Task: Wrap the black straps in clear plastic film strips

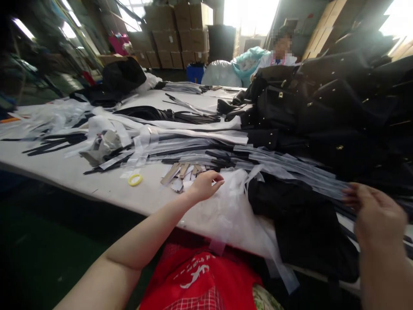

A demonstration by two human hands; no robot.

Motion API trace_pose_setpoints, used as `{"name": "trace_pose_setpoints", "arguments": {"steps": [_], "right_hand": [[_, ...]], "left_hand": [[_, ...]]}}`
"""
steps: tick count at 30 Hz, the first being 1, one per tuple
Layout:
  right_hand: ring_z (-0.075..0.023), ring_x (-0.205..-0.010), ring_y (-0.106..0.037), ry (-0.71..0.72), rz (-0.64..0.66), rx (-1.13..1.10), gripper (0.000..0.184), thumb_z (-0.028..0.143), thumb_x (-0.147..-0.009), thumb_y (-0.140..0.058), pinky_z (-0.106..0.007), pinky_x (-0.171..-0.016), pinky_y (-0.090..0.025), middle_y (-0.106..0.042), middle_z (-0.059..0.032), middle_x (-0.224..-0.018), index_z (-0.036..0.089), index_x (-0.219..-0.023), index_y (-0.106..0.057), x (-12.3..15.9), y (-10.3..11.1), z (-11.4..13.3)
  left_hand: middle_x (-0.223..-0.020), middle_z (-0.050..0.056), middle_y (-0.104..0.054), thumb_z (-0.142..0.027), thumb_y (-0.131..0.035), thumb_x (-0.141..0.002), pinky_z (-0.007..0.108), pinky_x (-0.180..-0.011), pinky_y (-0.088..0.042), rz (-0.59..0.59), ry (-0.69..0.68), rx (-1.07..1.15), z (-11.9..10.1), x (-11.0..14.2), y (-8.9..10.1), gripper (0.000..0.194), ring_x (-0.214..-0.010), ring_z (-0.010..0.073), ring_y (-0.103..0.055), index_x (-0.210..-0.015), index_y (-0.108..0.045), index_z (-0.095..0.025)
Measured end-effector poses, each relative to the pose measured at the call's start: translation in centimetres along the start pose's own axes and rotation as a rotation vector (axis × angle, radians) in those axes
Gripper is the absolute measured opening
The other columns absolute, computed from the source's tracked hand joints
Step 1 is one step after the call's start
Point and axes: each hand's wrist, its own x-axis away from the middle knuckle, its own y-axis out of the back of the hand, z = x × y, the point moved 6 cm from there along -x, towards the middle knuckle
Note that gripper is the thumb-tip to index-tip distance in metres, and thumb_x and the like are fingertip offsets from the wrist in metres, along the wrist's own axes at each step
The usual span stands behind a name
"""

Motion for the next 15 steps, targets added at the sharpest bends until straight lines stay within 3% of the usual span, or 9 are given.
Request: {"name": "trace_pose_setpoints", "arguments": {"steps": [2,4,8,12,15], "right_hand": [[-0.0149,-0.060,-0.058,-0.090,0.154,-0.084,0.026,0.041,-0.072,-0.080,-0.037,-0.056,-0.042,-0.067,-0.0125,-0.075,0.017,-0.081,-0.073,4.9,-2.8,-0.6],[-0.0153,-0.061,-0.057,-0.106,0.332,-0.074,0.024,0.041,-0.077,-0.077,-0.034,-0.057,-0.044,-0.067,-0.0084,-0.074,0.019,-0.084,-0.074,9.4,-5.3,-0.3],[-0.0159,-0.060,-0.056,-0.094,0.541,-0.056,0.026,0.045,-0.082,-0.070,-0.029,-0.054,-0.045,-0.067,-0.0059,-0.074,0.020,-0.088,-0.073,14.4,-8.0,0.8],[-0.0159,-0.060,-0.056,-0.092,0.646,-0.083,0.027,0.046,-0.084,-0.068,-0.028,-0.054,-0.046,-0.066,-0.0056,-0.073,0.020,-0.088,-0.073,15.8,-8.6,1.6],[-0.0159,-0.060,-0.056,-0.108,0.661,-0.080,0.029,0.048,-0.083,-0.069,-0.028,-0.055,-0.047,-0.067,-0.0052,-0.073,0.020,-0.088,-0.074,16.2,-8.2,1.7]], "left_hand": [[-0.088,0.006,-0.072,-0.030,-0.057,-0.090,0.031,-0.082,-0.052,0.107,0.017,0.022,0.0,0.3,-2.8,0.021,-0.084,0.0206,-0.066,-0.088,-0.075,-0.019],[-0.090,0.007,-0.072,-0.031,-0.054,-0.092,0.032,-0.085,-0.051,0.159,0.002,0.040,-0.8,-0.3,-5.2,0.025,-0.086,0.0215,-0.066,-0.089,-0.076,-0.019],[-0.110,0.013,-0.068,-0.031,-0.052,-0.093,0.037,-0.094,-0.049,0.137,0.011,0.057,-2.8,-2.9,-8.4,0.027,-0.102,0.0269,-0.064,-0.105,-0.073,-0.017],[-0.110,0.020,-0.065,-0.020,-0.063,-0.082,0.043,-0.099,-0.047,0.061,0.085,0.071,-3.4,-5.3,-9.4,0.018,-0.111,0.0341,-0.060,-0.094,-0.073,-0.010],[-0.105,0.018,-0.067,-0.012,-0.060,-0.080,0.044,-0.102,-0.045,-0.027,0.127,0.142,-2.8,-5.8,-8.1,0.012,-0.112,0.0327,-0.059,-0.080,-0.072,-0.012]]}}
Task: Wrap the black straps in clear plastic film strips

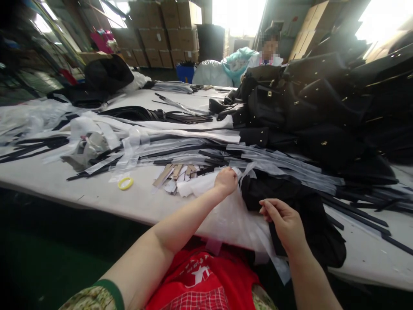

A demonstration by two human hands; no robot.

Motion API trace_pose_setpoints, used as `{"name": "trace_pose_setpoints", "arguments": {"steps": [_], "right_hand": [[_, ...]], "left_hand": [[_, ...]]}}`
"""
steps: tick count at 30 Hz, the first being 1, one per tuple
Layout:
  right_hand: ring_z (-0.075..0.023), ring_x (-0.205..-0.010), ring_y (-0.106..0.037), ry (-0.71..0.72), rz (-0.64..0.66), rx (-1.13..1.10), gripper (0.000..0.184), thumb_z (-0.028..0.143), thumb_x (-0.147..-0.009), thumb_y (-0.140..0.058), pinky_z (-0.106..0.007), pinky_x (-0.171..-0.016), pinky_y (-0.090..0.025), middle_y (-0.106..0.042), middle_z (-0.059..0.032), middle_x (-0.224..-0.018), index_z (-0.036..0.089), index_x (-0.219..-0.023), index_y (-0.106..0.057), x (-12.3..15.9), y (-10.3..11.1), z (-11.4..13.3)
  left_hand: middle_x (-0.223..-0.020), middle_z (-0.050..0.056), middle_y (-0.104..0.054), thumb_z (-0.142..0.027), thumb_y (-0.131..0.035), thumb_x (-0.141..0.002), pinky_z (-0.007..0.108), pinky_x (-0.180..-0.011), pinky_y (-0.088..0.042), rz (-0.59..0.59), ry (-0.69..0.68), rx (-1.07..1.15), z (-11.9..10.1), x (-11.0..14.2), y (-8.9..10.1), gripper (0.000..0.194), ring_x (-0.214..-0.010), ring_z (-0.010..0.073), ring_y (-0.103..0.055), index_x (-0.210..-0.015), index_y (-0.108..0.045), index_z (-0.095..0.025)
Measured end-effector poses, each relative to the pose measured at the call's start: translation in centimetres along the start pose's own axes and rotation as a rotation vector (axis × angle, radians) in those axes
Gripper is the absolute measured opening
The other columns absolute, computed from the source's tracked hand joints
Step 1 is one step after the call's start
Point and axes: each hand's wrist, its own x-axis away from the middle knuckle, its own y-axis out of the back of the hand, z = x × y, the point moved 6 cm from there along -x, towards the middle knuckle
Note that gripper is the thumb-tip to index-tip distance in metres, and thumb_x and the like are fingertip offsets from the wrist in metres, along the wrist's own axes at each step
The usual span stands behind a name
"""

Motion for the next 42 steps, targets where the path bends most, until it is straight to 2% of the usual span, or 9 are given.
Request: {"name": "trace_pose_setpoints", "arguments": {"steps": [5,8,11,15,18,22,25,32,42], "right_hand": [[-0.0191,-0.067,-0.061,-0.063,0.074,-0.002,0.037,0.054,-0.081,-0.069,-0.030,-0.061,-0.050,-0.070,-0.0080,-0.077,0.019,-0.090,-0.075,0.4,-1.8,-0.8],[-0.0263,-0.096,-0.065,-0.031,0.211,0.017,0.045,0.055,-0.079,-0.071,-0.038,-0.084,-0.052,-0.072,-0.0105,-0.107,0.020,-0.107,-0.073,-0.3,-5.5,-0.8],[-0.0297,-0.111,-0.061,0.013,0.307,-0.017,0.056,0.055,-0.075,-0.075,-0.041,-0.094,-0.049,-0.067,-0.0103,-0.123,0.021,-0.119,-0.068,-1.1,-9.6,-0.1],[-0.0242,-0.089,-0.066,-0.018,0.423,-0.123,0.048,0.059,-0.080,-0.068,-0.033,-0.078,-0.051,-0.073,-0.0090,-0.097,0.019,-0.106,-0.074,-1.1,-14.0,1.5],[-0.0163,-0.061,-0.058,-0.036,0.525,-0.095,0.048,0.063,-0.082,-0.062,-0.027,-0.058,-0.045,-0.066,-0.0033,-0.066,0.018,-0.094,-0.076,-0.1,-16.3,2.3],[-0.0127,-0.049,-0.048,-0.068,0.892,-0.030,0.055,0.068,-0.082,-0.058,-0.024,-0.048,-0.035,-0.059,-0.0021,-0.055,0.015,-0.073,-0.072,3.1,-19.6,1.9],[-0.0120,-0.048,-0.045,-0.057,1.026,0.000,0.056,0.066,-0.086,-0.054,-0.024,-0.048,-0.033,-0.056,-0.0015,-0.052,0.016,-0.066,-0.069,5.0,-20.8,1.4],[-0.0178,-0.068,-0.059,-0.014,0.955,0.088,0.037,0.050,-0.091,-0.056,-0.027,-0.063,-0.044,-0.070,-0.0032,-0.075,0.019,-0.088,-0.076,5.3,-20.4,0.3],[-0.0179,-0.070,-0.059,-0.041,0.937,0.015,0.053,0.061,-0.090,-0.051,-0.029,-0.069,-0.047,-0.070,-0.0060,-0.077,0.015,-0.084,-0.076,5.1,-21.9,-0.1]], "left_hand": [[-0.098,0.012,-0.072,-0.025,-0.050,-0.092,0.034,-0.084,-0.054,-0.083,0.054,0.201,1.9,2.7,4.2,0.019,-0.093,0.0212,-0.067,-0.092,-0.065,-0.014],[-0.084,0.008,-0.073,-0.037,-0.052,-0.093,0.028,-0.072,-0.054,0.045,0.099,0.592,2.6,6.3,5.5,0.024,-0.076,0.0165,-0.069,-0.092,-0.059,-0.014],[-0.074,0.005,-0.071,-0.050,-0.073,-0.077,0.027,-0.070,-0.052,0.194,0.196,1.018,2.9,10.4,5.7,0.041,-0.067,0.0153,-0.068,-0.085,-0.055,-0.015],[-0.070,0.004,-0.068,-0.056,-0.080,-0.067,0.028,-0.069,-0.052,0.281,0.276,1.014,4.0,15.3,5.7,0.049,-0.066,0.0153,-0.066,-0.081,-0.057,-0.015],[-0.081,0.008,-0.070,-0.056,-0.072,-0.076,0.030,-0.073,-0.052,0.190,0.262,0.760,5.1,17.5,7.1,0.044,-0.076,0.0184,-0.066,-0.087,-0.063,-0.014],[-0.109,0.010,-0.070,-0.046,-0.072,-0.079,0.033,-0.094,-0.048,-0.014,0.091,0.461,4.5,18.2,10.2,0.035,-0.104,0.0242,-0.063,-0.098,-0.071,-0.017],[-0.094,0.008,-0.072,-0.045,-0.068,-0.083,0.031,-0.086,-0.050,-0.071,0.129,0.583,4.6,17.9,10.7,0.030,-0.091,0.0219,-0.065,-0.086,-0.073,-0.016],[-0.068,0.002,-0.067,-0.040,-0.083,-0.068,0.022,-0.059,-0.044,-0.242,0.382,1.067,6.9,17.3,9.9,0.032,-0.061,0.0107,-0.056,-0.072,-0.069,-0.012],[-0.057,-0.001,-0.060,-0.041,-0.087,-0.062,0.020,-0.053,-0.038,-0.341,0.387,1.056,8.6,17.6,10.7,0.037,-0.054,0.0079,-0.048,-0.061,-0.064,-0.011]]}}
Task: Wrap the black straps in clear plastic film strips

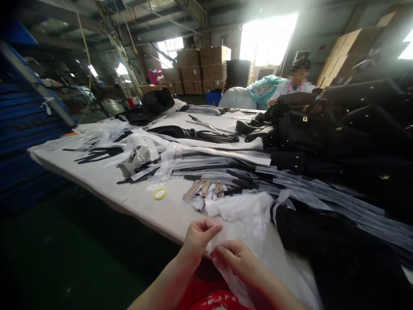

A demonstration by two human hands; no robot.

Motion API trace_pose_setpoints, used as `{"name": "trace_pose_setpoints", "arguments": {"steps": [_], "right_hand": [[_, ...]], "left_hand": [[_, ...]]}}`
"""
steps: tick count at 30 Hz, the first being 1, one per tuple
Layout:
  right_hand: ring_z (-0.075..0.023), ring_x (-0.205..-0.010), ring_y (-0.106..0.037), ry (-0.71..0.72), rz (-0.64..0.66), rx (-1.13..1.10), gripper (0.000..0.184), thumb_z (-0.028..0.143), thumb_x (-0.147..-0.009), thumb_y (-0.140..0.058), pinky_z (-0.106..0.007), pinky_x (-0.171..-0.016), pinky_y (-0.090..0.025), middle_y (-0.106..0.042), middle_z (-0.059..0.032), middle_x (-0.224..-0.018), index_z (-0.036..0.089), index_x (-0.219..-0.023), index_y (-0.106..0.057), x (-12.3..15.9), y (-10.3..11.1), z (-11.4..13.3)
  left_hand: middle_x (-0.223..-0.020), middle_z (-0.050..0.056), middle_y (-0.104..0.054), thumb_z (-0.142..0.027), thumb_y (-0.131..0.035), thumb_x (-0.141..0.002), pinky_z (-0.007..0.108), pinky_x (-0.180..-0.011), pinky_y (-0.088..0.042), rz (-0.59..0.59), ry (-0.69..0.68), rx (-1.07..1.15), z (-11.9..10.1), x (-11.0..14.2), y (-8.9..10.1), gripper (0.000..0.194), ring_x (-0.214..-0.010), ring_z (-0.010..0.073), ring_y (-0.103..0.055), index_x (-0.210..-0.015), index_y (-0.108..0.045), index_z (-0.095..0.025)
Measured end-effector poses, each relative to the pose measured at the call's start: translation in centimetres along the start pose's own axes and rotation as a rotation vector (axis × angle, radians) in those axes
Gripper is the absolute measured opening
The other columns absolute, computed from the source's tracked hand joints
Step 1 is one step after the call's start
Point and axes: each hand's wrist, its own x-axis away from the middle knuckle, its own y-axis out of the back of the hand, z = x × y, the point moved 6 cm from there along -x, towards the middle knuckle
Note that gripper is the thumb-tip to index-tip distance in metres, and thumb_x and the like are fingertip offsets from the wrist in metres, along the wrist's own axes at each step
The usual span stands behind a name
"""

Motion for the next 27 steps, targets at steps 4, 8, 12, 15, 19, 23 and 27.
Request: {"name": "trace_pose_setpoints", "arguments": {"steps": [4,8,12,15,19,23,27], "right_hand": [[-0.0164,-0.065,-0.055,-0.030,0.034,-0.018,0.053,0.063,-0.087,-0.055,-0.027,-0.063,-0.042,-0.066,-0.0050,-0.069,0.014,-0.071,-0.071,0.3,0.6,0.2],[-0.0164,-0.067,-0.054,-0.093,0.076,0.025,0.052,0.063,-0.086,-0.056,-0.027,-0.064,-0.041,-0.066,-0.0049,-0.071,0.014,-0.075,-0.071,0.9,1.7,-0.1],[-0.0165,-0.069,-0.053,-0.108,0.083,0.063,0.054,0.065,-0.086,-0.055,-0.027,-0.065,-0.041,-0.065,-0.0051,-0.072,0.014,-0.074,-0.070,1.3,2.3,-0.1],[-0.0170,-0.070,-0.054,-0.103,0.086,0.085,0.053,0.063,-0.088,-0.054,-0.027,-0.066,-0.041,-0.065,-0.0054,-0.074,0.014,-0.075,-0.070,1.5,2.3,0.0],[-0.0167,-0.069,-0.054,-0.087,0.077,0.085,0.051,0.062,-0.088,-0.055,-0.027,-0.065,-0.042,-0.065,-0.0049,-0.073,0.015,-0.078,-0.072,1.6,2.0,0.4],[-0.0171,-0.069,-0.057,-0.069,0.042,0.028,0.050,0.062,-0.088,-0.057,-0.028,-0.067,-0.044,-0.068,-0.0058,-0.074,0.015,-0.083,-0.075,1.3,1.9,0.7],[-0.0170,-0.069,-0.060,-0.046,-0.038,-0.054,0.050,0.061,-0.089,-0.055,-0.028,-0.068,-0.046,-0.069,-0.0061,-0.076,0.016,-0.094,-0.077,0.8,2.2,0.7]], "left_hand": [[-0.073,0.007,-0.070,-0.043,-0.080,-0.071,0.025,-0.065,-0.048,0.070,-0.153,-0.141,-1.9,-0.6,1.0,0.032,-0.069,0.0157,-0.062,-0.070,-0.073,-0.012],[-0.074,0.008,-0.070,-0.039,-0.078,-0.074,0.025,-0.064,-0.046,0.094,-0.279,-0.343,-3.3,-0.8,2.0,0.029,-0.071,0.0165,-0.062,-0.063,-0.071,-0.013],[-0.063,0.004,-0.065,-0.042,-0.081,-0.069,0.023,-0.056,-0.040,0.066,-0.192,-0.289,-2.4,-0.7,2.2,0.034,-0.060,0.0122,-0.054,-0.061,-0.067,-0.012],[-0.057,0.000,-0.059,-0.045,-0.085,-0.064,0.022,-0.052,-0.033,0.052,-0.112,-0.188,-1.7,-0.7,1.9,0.040,-0.053,0.0086,-0.046,-0.059,-0.064,-0.012],[-0.056,-0.003,-0.055,-0.045,-0.090,-0.056,0.021,-0.052,-0.031,0.066,-0.065,-0.048,-1.9,-0.7,1.1,0.047,-0.053,0.0064,-0.043,-0.054,-0.055,-0.013],[-0.061,-0.002,-0.057,-0.048,-0.090,-0.056,0.020,-0.058,-0.038,0.131,-0.028,0.131,-2.3,-0.2,0.2,0.047,-0.058,0.0079,-0.048,-0.061,-0.059,-0.013],[-0.071,0.004,-0.068,-0.054,-0.084,-0.063,0.025,-0.070,-0.047,0.309,0.029,0.131,-1.4,0.7,-1.3,0.047,-0.069,0.0154,-0.061,-0.081,-0.073,-0.012]]}}
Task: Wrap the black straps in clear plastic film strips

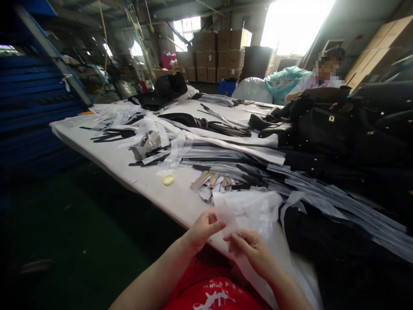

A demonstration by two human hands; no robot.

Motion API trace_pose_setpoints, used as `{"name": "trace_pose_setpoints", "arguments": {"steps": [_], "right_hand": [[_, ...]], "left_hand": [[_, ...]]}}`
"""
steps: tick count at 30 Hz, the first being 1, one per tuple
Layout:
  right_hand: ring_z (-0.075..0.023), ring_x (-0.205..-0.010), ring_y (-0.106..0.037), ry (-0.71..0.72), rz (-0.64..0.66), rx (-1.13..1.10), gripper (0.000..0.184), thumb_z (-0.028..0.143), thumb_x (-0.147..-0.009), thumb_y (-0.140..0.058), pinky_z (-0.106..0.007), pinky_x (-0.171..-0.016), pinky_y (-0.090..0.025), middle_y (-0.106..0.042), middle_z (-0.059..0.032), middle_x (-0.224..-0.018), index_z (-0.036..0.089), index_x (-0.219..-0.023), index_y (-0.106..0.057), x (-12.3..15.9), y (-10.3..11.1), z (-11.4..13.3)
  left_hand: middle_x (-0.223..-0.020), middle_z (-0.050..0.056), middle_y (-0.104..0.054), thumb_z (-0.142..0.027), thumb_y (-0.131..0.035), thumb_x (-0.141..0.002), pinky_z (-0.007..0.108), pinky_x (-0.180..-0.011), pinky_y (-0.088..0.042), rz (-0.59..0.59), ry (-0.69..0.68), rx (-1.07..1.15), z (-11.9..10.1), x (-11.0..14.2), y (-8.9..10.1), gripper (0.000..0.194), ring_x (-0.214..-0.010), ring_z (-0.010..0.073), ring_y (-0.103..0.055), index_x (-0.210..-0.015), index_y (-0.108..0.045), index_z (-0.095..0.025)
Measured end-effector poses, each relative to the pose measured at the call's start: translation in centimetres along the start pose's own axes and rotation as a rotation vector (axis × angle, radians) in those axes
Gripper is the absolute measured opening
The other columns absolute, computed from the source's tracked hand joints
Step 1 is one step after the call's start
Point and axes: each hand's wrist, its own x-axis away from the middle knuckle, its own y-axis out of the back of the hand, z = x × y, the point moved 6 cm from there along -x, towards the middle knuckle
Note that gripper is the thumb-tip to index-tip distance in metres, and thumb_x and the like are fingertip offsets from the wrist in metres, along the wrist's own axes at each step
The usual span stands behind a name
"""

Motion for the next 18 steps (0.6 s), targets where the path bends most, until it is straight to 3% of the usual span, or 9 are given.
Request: {"name": "trace_pose_setpoints", "arguments": {"steps": [3,6,8,11,14,18], "right_hand": [[-0.0176,-0.074,-0.061,0.002,0.024,0.057,0.047,0.058,-0.091,-0.055,-0.029,-0.071,-0.046,-0.070,-0.0062,-0.080,0.017,-0.097,-0.077,-0.4,-0.5,0.0],[-0.0172,-0.075,-0.061,0.044,0.078,0.137,0.046,0.057,-0.091,-0.054,-0.028,-0.070,-0.046,-0.071,-0.0063,-0.084,0.018,-0.103,-0.076,-0.9,-0.8,0.5],[-0.0162,-0.070,-0.060,0.052,0.077,0.141,0.048,0.057,-0.091,-0.053,-0.027,-0.064,-0.046,-0.070,-0.0061,-0.082,0.017,-0.108,-0.073,-1.8,-0.1,0.8],[-0.0153,-0.064,-0.059,0.046,-0.018,0.138,0.051,0.059,-0.088,-0.054,-0.026,-0.056,-0.044,-0.069,-0.0063,-0.078,0.015,-0.106,-0.073,-4.1,2.8,1.3],[-0.0149,-0.061,-0.059,0.069,-0.213,0.165,0.043,0.055,-0.081,-0.063,-0.025,-0.054,-0.043,-0.070,-0.0060,-0.076,0.016,-0.096,-0.075,-7.4,7.4,2.6],[-0.0130,-0.057,-0.056,0.015,-0.451,0.080,0.019,0.034,-0.074,-0.074,-0.023,-0.050,-0.040,-0.070,-0.0028,-0.071,0.017,-0.082,-0.075,-12.2,12.6,3.8]], "left_hand": [[-0.067,0.004,-0.068,-0.048,-0.083,-0.067,0.023,-0.062,-0.045,-0.102,-0.002,-0.086,0.6,0.3,0.8,0.039,-0.062,0.0131,-0.058,-0.068,-0.071,-0.011],[-0.068,0.004,-0.069,-0.044,-0.083,-0.067,0.022,-0.057,-0.044,-0.213,-0.023,-0.116,0.0,0.8,2.8,0.036,-0.060,0.0122,-0.056,-0.068,-0.071,-0.011],[-0.070,0.005,-0.069,-0.044,-0.084,-0.067,0.023,-0.058,-0.045,-0.251,-0.020,-0.172,-1.0,1.6,4.8,0.036,-0.061,0.0133,-0.057,-0.071,-0.071,-0.010],[-0.071,0.005,-0.068,-0.046,-0.081,-0.067,0.025,-0.061,-0.047,-0.343,-0.040,-0.337,-3.4,4.0,9.4,0.037,-0.063,0.0153,-0.058,-0.071,-0.069,-0.012],[-0.068,0.002,-0.065,-0.051,-0.074,-0.071,0.025,-0.060,-0.046,-0.496,-0.078,-0.714,-7.0,8.5,15.1,0.037,-0.064,0.0165,-0.058,-0.068,-0.065,-0.015],[-0.067,0.003,-0.060,-0.047,-0.059,-0.078,0.028,-0.052,-0.040,-1.025,-0.017,-1.469,-13.0,18.1,22.7,0.030,-0.059,0.0193,-0.054,-0.066,-0.061,-0.019]]}}
